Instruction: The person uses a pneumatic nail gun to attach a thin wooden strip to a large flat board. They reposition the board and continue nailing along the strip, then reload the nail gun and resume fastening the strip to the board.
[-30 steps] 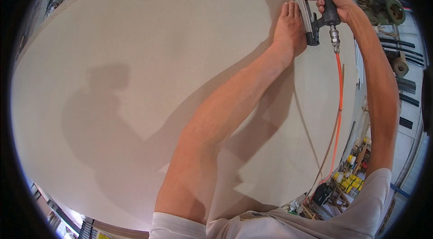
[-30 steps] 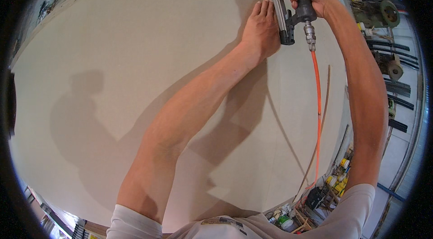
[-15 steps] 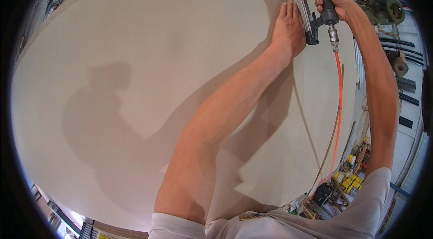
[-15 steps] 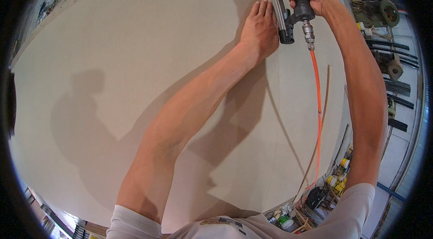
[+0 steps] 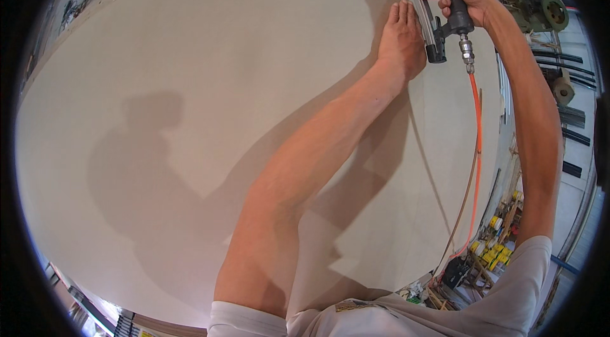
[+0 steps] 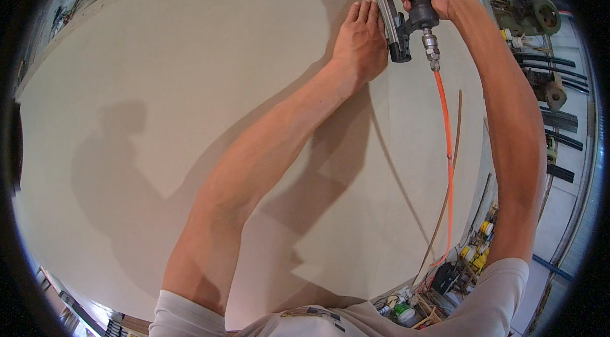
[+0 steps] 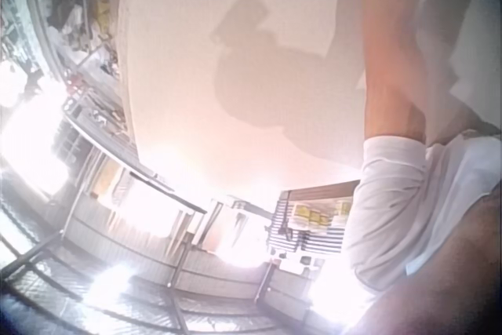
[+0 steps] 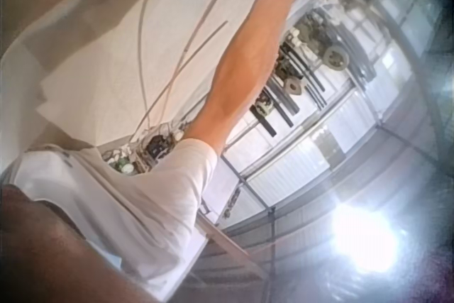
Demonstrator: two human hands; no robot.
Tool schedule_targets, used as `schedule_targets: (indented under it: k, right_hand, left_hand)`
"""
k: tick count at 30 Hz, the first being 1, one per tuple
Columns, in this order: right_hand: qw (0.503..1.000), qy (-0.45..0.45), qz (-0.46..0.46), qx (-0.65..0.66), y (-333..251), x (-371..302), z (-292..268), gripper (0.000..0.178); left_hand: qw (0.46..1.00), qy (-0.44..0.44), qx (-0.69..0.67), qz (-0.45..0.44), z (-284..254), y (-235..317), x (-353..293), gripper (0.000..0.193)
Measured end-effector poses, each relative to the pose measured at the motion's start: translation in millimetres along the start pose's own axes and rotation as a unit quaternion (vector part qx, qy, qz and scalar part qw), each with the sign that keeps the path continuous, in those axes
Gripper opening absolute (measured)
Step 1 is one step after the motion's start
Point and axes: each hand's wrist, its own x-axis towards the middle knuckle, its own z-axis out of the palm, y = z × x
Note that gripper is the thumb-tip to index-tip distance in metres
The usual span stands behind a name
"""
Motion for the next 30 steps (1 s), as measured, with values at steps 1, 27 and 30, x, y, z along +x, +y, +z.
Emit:
schedule_targets:
  k: [1, 27, 30]
  right_hand:
    - [1.0, -0.004, -0.002, 0.001, 3, 3, -6, 0.032]
    - [0.991, 0.025, 0.048, 0.126, 67, -122, 58, 0.031]
    - [0.991, 0.007, 0.048, 0.124, 87, -121, 53, 0.03]
  left_hand:
    - [1.0, -0.006, -0.004, 0.002, -2, 1, 1, 0.064]
    - [0.972, -0.132, -0.117, 0.157, -48, 0, -162, 0.062]
    - [0.97, -0.14, -0.132, 0.147, -41, 26, -163, 0.061]
